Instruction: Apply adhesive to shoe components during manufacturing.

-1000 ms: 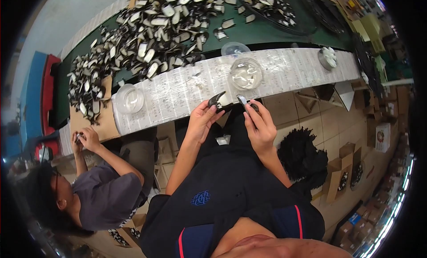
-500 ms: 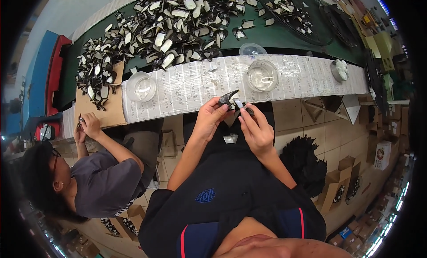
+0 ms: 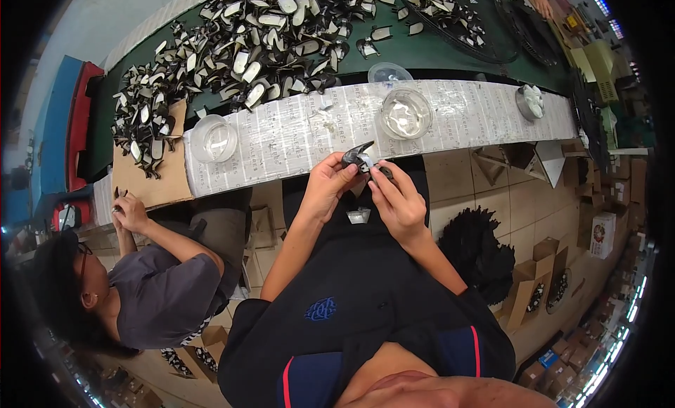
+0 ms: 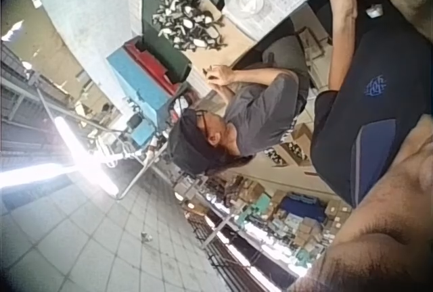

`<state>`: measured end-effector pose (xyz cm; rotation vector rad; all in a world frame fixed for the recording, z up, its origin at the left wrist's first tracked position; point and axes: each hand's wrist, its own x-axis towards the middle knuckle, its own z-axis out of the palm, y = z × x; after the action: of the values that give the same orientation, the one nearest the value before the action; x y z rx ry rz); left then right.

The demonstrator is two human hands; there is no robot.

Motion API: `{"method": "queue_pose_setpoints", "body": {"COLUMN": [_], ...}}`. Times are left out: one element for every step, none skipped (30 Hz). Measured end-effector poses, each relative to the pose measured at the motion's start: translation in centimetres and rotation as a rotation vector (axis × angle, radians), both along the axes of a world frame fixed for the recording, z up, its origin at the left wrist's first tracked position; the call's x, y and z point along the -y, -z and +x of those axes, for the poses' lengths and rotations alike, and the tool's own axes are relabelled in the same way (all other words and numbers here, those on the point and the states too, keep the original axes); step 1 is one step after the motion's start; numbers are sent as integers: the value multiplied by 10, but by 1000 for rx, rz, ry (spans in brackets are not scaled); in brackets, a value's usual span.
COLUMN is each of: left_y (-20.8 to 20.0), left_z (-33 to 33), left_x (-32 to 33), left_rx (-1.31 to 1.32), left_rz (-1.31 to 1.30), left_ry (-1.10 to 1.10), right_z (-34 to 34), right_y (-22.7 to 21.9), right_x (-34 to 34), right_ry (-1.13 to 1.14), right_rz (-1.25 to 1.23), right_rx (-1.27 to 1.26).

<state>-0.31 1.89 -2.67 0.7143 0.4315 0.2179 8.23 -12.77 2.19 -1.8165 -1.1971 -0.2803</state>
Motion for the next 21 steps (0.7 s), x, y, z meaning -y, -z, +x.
{"method": "queue_pose_setpoints", "body": {"left_y": [1, 1, 2, 2, 1, 0, -1, -1, -1, -1, -1, 1, 3, 6, 9, 10, 11, 11, 9, 8, 5], "left_z": [1, 1, 1, 1, 2, 2, 3, 4, 5, 5, 6, 7, 7, 7, 7, 7, 8, 8, 9, 10, 10], "left_x": [0, 1, 1, 1, 1, 1, 2, 2, 1, 1, 0, 0, 0, -1, -2, -3, -3, -3, -2, -1, 0], "left_rx": [2, 2, 9, 16, 17, 16, 16, 19, 13, 5, 6, 8, 11, 11, 7, 1, 2, 3, 4, 4, 4], "left_rz": [-12, -13, -14, -16, -17, -19, -18, -19, -6, 6, 5, 0, -5, -5, 2, 10, 10, 8, 5, 4, 5], "left_ry": [-6, -3, -3, -5, -4, -5, -4, -1, 9, 17, 17, 15, 14, 14, 14, 15, 18, 16, 15, 20, 21], "right_z": [0, -1, -1, 0, 0, 1, 2, 3, 4, 4, 3, 2, 1, 0, 0, 1, 2, 4, 7, 12, 18], "right_y": [-1, -1, -2, -4, -6, -8, -8, -9, -10, -12, -15, -18, -21, -24, -27, -29, -31, -32, -30, -27, -22], "right_x": [1, 1, 1, 1, 1, 2, 3, 4, 6, 8, 10, 12, 14, 17, 19, 20, 21, 20, 20, 18, 15], "right_ry": [3, 9, 15, 17, 22, 28, 30, 40, 49, 49, 57, 66, 66, 70, 73, 76, 90, 103, 120, 125, 108], "right_rz": [-1, 2, 5, 3, 17, 31, 31, 43, 55, 53, 54, 55, 55, 61, 68, 68, 82, 97, 81, 81, 60], "right_rx": [0, -30, -60, -58, -90, -122, -119, -151, -183, -181, -230, -279, -278, -354, -431, -431, -460, -489, -489, -488, -344]}}
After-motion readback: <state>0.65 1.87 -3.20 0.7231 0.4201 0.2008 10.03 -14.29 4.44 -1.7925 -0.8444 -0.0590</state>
